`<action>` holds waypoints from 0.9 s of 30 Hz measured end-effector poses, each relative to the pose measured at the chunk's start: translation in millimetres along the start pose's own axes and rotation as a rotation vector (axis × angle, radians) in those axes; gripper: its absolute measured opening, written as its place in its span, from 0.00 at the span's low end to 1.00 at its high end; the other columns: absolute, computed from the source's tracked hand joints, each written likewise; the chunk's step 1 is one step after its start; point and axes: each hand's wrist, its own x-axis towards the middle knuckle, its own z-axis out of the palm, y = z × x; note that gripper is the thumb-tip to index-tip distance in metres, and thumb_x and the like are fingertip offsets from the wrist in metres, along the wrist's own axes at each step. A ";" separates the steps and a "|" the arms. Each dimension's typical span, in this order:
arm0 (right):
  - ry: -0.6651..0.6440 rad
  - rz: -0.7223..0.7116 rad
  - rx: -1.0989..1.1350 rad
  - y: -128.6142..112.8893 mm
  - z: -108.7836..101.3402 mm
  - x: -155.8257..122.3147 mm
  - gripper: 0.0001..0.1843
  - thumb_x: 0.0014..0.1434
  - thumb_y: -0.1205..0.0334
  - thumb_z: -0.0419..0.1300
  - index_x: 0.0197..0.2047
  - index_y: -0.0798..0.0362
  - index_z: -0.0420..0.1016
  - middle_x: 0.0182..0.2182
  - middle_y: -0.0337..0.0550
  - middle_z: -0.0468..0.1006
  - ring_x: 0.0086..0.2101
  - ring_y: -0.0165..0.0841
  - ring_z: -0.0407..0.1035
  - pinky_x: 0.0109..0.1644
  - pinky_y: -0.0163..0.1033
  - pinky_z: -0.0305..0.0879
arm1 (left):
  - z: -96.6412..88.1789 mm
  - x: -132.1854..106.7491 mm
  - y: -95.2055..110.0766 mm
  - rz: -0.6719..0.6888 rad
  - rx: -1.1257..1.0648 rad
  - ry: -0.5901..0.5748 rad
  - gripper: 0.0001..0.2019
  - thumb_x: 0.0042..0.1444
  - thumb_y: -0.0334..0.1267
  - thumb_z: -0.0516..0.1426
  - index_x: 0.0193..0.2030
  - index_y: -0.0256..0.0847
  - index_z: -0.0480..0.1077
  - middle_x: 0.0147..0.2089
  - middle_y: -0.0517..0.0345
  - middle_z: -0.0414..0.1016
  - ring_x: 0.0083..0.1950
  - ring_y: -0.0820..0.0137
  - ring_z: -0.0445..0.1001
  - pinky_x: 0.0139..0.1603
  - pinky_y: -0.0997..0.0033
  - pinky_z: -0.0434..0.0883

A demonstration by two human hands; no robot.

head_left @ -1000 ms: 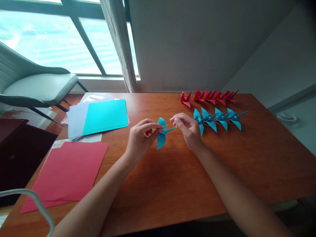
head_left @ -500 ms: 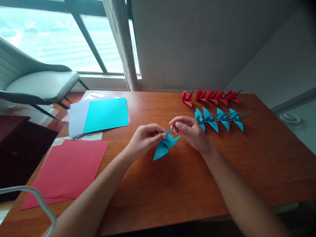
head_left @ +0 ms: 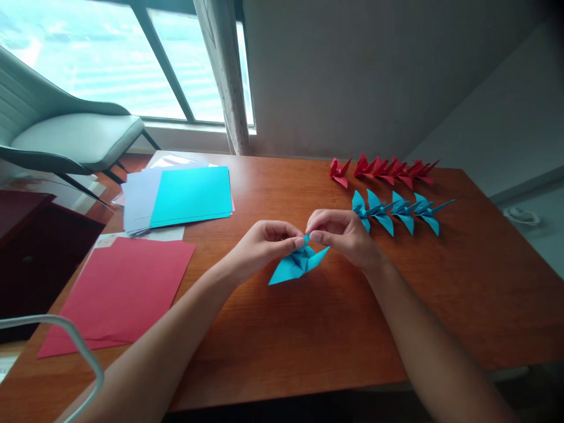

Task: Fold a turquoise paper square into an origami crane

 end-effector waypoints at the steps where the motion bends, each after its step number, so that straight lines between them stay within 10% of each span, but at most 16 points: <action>1: 0.013 -0.004 -0.004 -0.1 0.2 0.1 0.05 0.56 0.57 0.71 0.35 0.48 0.82 0.31 0.39 0.78 0.34 0.31 0.70 0.37 0.38 0.68 | -0.3 0.0 0.0 0.002 -0.003 0.002 0.15 0.48 0.45 0.71 0.33 0.34 0.79 0.30 0.57 0.76 0.31 0.73 0.70 0.34 0.74 0.66; 27: 0.005 -0.094 -0.128 2.5 -3.2 0.0 0.08 0.55 0.54 0.71 0.33 0.48 0.80 0.30 0.39 0.77 0.32 0.32 0.69 0.36 0.40 0.68 | 0.0 0.0 -1.3 -0.018 0.005 -0.035 0.16 0.48 0.46 0.70 0.34 0.35 0.78 0.31 0.55 0.76 0.31 0.72 0.71 0.33 0.74 0.67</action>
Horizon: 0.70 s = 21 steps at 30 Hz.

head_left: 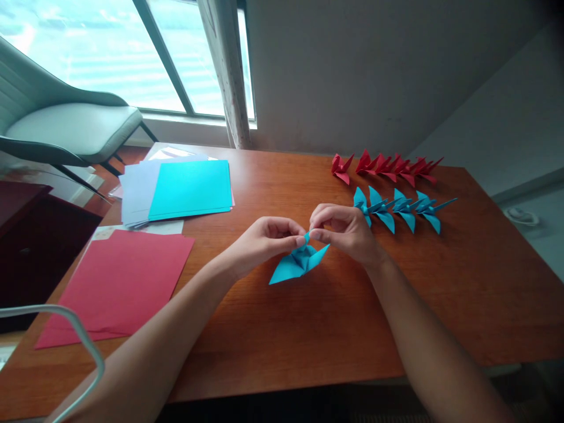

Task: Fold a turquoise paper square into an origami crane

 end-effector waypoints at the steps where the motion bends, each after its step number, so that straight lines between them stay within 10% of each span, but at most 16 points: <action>1: 0.006 0.003 -0.014 0.2 0.3 0.2 0.09 0.55 0.53 0.71 0.32 0.48 0.80 0.30 0.40 0.77 0.32 0.33 0.69 0.36 0.41 0.68 | -0.3 0.0 -0.4 -0.002 -0.003 -0.002 0.16 0.48 0.47 0.71 0.34 0.35 0.78 0.31 0.54 0.76 0.32 0.72 0.71 0.33 0.73 0.68; 21: -0.141 0.007 -0.008 -5.4 1.9 -3.3 0.07 0.56 0.56 0.70 0.36 0.48 0.80 0.32 0.40 0.76 0.33 0.33 0.68 0.38 0.41 0.67 | -3.0 -0.5 -4.3 -0.027 -0.077 -0.084 0.08 0.50 0.40 0.69 0.33 0.37 0.79 0.32 0.56 0.77 0.33 0.72 0.72 0.37 0.72 0.66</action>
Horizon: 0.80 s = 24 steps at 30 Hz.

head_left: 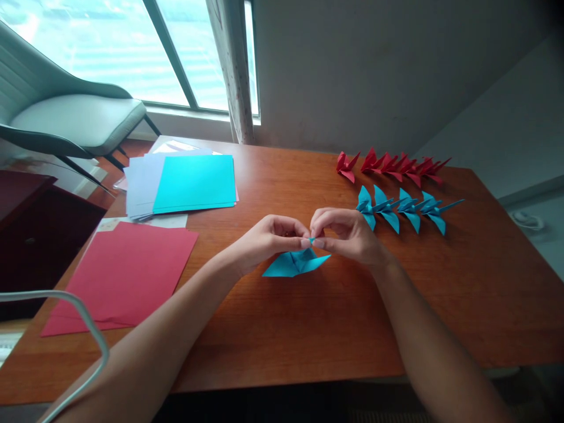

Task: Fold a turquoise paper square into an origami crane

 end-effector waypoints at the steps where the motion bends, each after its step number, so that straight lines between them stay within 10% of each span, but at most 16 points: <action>1: -0.003 0.003 0.002 -0.6 -0.5 -0.3 0.06 0.57 0.57 0.70 0.36 0.48 0.80 0.32 0.40 0.76 0.33 0.33 0.68 0.38 0.41 0.66 | -0.2 -0.1 -0.2 0.000 0.000 0.000 0.08 0.50 0.40 0.69 0.32 0.38 0.79 0.31 0.57 0.77 0.33 0.72 0.71 0.37 0.72 0.66; 24: 0.032 0.048 0.061 -0.7 -1.3 -0.7 0.04 0.59 0.61 0.68 0.35 0.50 0.77 0.33 0.40 0.75 0.35 0.32 0.68 0.40 0.39 0.65 | 6.2 -1.4 6.9 -0.025 -0.037 0.026 0.13 0.47 0.41 0.71 0.31 0.34 0.77 0.29 0.59 0.73 0.31 0.75 0.68 0.33 0.75 0.64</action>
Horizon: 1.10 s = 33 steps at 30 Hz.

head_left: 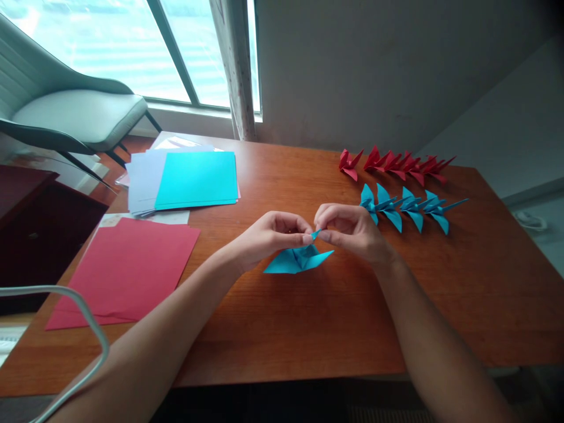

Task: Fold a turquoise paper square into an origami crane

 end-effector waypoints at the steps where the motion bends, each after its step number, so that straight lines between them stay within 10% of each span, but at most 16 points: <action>1: 0.000 0.018 0.014 0.1 -0.1 0.0 0.05 0.59 0.60 0.68 0.35 0.50 0.77 0.32 0.39 0.75 0.35 0.32 0.68 0.40 0.39 0.65 | -0.2 -0.1 0.0 0.006 0.008 0.002 0.13 0.47 0.41 0.71 0.32 0.34 0.77 0.29 0.59 0.73 0.31 0.75 0.68 0.33 0.75 0.64; 17: -0.046 0.304 -0.091 -9.5 0.5 2.5 0.08 0.60 0.58 0.65 0.34 0.53 0.74 0.30 0.38 0.74 0.32 0.31 0.68 0.36 0.36 0.63 | -2.9 1.0 0.9 0.130 0.475 0.050 0.12 0.53 0.42 0.66 0.32 0.34 0.75 0.26 0.63 0.65 0.29 0.76 0.58 0.28 0.74 0.55; 33: 0.010 0.255 -0.305 -14.3 3.5 1.9 0.07 0.61 0.58 0.63 0.33 0.53 0.75 0.29 0.38 0.75 0.32 0.31 0.67 0.37 0.37 0.63 | 0.1 0.9 0.3 0.218 0.634 0.118 0.09 0.57 0.39 0.60 0.32 0.34 0.76 0.24 0.64 0.63 0.27 0.76 0.57 0.27 0.75 0.55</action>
